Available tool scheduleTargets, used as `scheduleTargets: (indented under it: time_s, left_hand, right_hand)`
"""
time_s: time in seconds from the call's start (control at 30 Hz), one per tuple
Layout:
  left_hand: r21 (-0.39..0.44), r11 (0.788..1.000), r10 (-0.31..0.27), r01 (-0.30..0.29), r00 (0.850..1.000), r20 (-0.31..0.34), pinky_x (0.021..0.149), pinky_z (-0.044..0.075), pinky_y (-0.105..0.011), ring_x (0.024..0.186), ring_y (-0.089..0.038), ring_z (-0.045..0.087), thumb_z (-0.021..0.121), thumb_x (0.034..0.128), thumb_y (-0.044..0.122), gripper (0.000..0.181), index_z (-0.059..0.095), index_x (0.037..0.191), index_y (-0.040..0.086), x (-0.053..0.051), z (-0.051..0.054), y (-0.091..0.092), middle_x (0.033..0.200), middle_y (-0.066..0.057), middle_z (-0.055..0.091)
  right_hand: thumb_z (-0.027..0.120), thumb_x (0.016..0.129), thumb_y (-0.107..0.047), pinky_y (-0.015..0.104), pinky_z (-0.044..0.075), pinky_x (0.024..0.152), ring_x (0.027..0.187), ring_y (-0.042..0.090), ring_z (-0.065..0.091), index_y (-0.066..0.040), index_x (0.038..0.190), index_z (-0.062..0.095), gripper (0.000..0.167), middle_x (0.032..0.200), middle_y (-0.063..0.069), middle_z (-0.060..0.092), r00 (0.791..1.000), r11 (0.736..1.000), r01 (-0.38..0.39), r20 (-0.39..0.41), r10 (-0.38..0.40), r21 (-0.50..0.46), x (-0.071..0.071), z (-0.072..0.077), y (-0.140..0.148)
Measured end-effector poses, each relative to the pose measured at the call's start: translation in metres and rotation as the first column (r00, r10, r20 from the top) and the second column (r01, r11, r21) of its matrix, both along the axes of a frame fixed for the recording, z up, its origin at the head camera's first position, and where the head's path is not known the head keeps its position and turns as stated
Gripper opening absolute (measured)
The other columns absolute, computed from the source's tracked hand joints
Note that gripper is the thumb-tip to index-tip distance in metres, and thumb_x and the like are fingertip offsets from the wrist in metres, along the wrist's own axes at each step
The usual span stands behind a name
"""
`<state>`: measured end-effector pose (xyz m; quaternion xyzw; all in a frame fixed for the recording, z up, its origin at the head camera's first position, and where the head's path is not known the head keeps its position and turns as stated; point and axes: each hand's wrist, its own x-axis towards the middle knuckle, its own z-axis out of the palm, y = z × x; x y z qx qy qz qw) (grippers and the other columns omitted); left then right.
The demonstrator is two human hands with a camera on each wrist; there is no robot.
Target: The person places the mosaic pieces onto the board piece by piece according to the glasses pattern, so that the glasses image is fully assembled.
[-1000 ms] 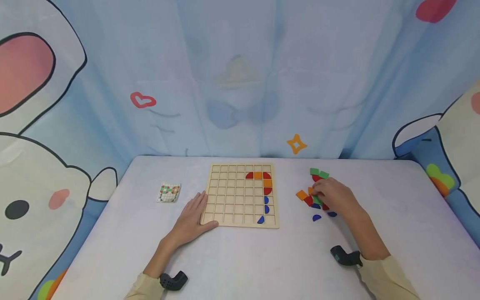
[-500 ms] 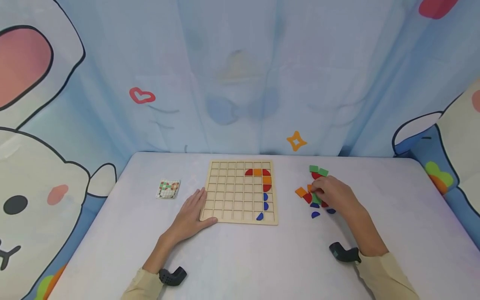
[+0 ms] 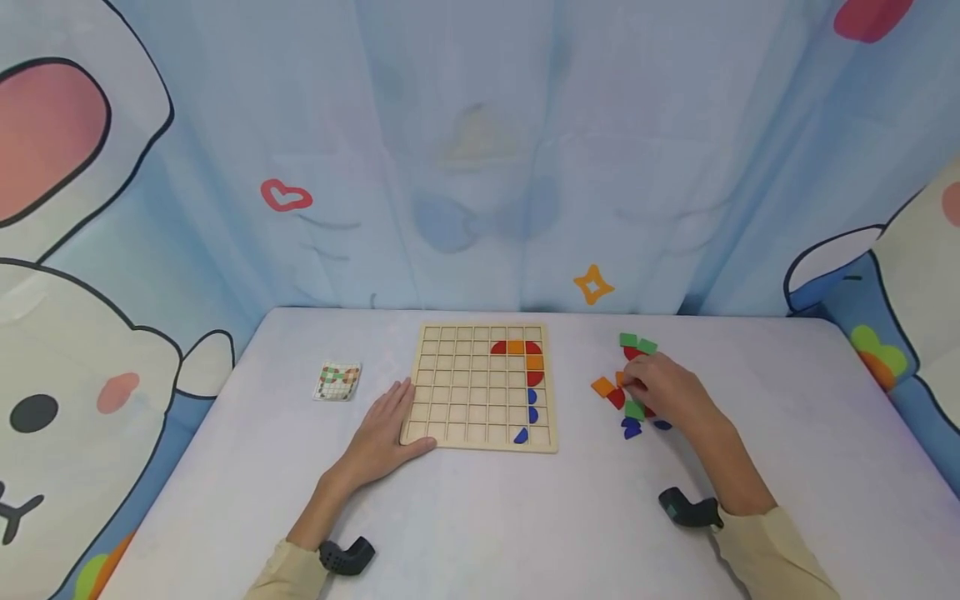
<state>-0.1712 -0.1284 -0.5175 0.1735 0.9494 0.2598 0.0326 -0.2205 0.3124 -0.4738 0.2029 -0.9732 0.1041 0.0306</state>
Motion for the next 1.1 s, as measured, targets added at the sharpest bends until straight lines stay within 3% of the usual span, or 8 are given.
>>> scheduleTargets:
  time_s: [0.23,0.37,0.6,0.73,0.87,0.97,1.1]
  left_hand:
    - [-0.019,1.0,-0.003,0.003,1.0,-0.001,0.124,0.013,-0.048,0.154,-0.026,0.007,0.054,0.0885,0.065,0.098,0.013,0.156,0.007,0.0,-0.001,-0.001,0.165,-0.007,0.01]
    - [-0.022,1.0,-0.004,0.004,1.0,-0.001,0.124,0.013,-0.047,0.154,-0.025,0.007,0.054,0.0885,0.065,0.098,0.013,0.156,0.007,-0.001,-0.001,0.0,0.165,-0.007,0.01]
    - [-0.036,0.999,-0.001,0.001,1.0,-0.005,0.124,0.013,-0.047,0.154,-0.024,0.007,0.054,0.0888,0.065,0.098,0.013,0.156,0.007,-0.002,-0.002,-0.001,0.165,-0.006,0.01]
    - [-0.026,1.0,-0.002,0.002,1.0,-0.004,0.124,0.013,-0.047,0.154,-0.024,0.007,0.055,0.0886,0.064,0.098,0.013,0.156,0.007,-0.001,0.0,-0.001,0.165,-0.006,0.01]
    - [-0.026,1.0,-0.001,0.001,1.0,0.001,0.125,0.012,-0.047,0.154,-0.024,0.007,0.055,0.0887,0.063,0.097,0.013,0.156,0.007,0.0,0.001,-0.001,0.165,-0.006,0.01]
    - [-0.027,1.0,-0.003,0.003,1.0,0.0,0.124,0.012,-0.047,0.154,-0.025,0.007,0.055,0.0889,0.063,0.097,0.013,0.156,0.007,0.0,0.002,-0.001,0.165,-0.007,0.01]
    - [-0.023,1.0,-0.005,0.005,1.0,-0.001,0.124,0.013,-0.047,0.154,-0.025,0.007,0.056,0.089,0.062,0.097,0.013,0.156,0.006,0.001,0.003,0.0,0.165,-0.007,0.011]
  right_hand:
    - [0.077,0.081,-0.014,0.045,0.058,0.073,0.091,0.029,0.059,-0.008,0.098,0.074,0.018,0.098,0.013,0.069,0.995,0.999,0.037,-0.096,-0.04,-0.029,0.003,0.006,-0.02]
    - [0.074,0.085,-0.015,0.052,0.055,0.087,0.109,0.035,0.06,-0.007,0.105,0.073,0.022,0.112,0.016,0.068,0.997,0.997,0.037,-0.062,-0.041,-0.064,0.004,0.014,-0.045]
    - [0.071,0.088,-0.014,0.048,0.054,0.093,0.113,0.032,0.06,-0.008,0.108,0.072,0.021,0.115,0.012,0.07,0.999,0.995,-0.042,-0.022,0.04,-0.089,-0.007,0.019,-0.098]
    - [0.07,0.089,-0.015,0.044,0.055,0.091,0.11,0.029,0.06,-0.009,0.106,0.073,0.018,0.112,0.009,0.07,0.996,0.99,-0.091,-0.003,0.091,-0.105,-0.016,0.019,-0.129]
    - [0.071,0.088,-0.014,0.037,0.056,0.081,0.094,0.024,0.06,-0.008,0.098,0.074,0.012,0.098,0.006,0.07,0.99,0.985,-0.14,-0.031,0.138,-0.096,-0.024,0.016,-0.153]
    - [0.071,0.087,-0.01,0.033,0.054,0.073,0.083,0.02,0.057,-0.006,0.092,0.073,0.007,0.089,0.005,0.067,0.988,0.985,-0.152,-0.05,0.148,-0.081,-0.028,0.013,-0.164]
    - [0.071,0.086,-0.005,0.033,0.053,0.072,0.082,0.021,0.057,-0.005,0.088,0.073,0.003,0.087,0.006,0.066,0.988,0.987,-0.146,-0.054,0.143,-0.071,-0.033,0.009,-0.171]
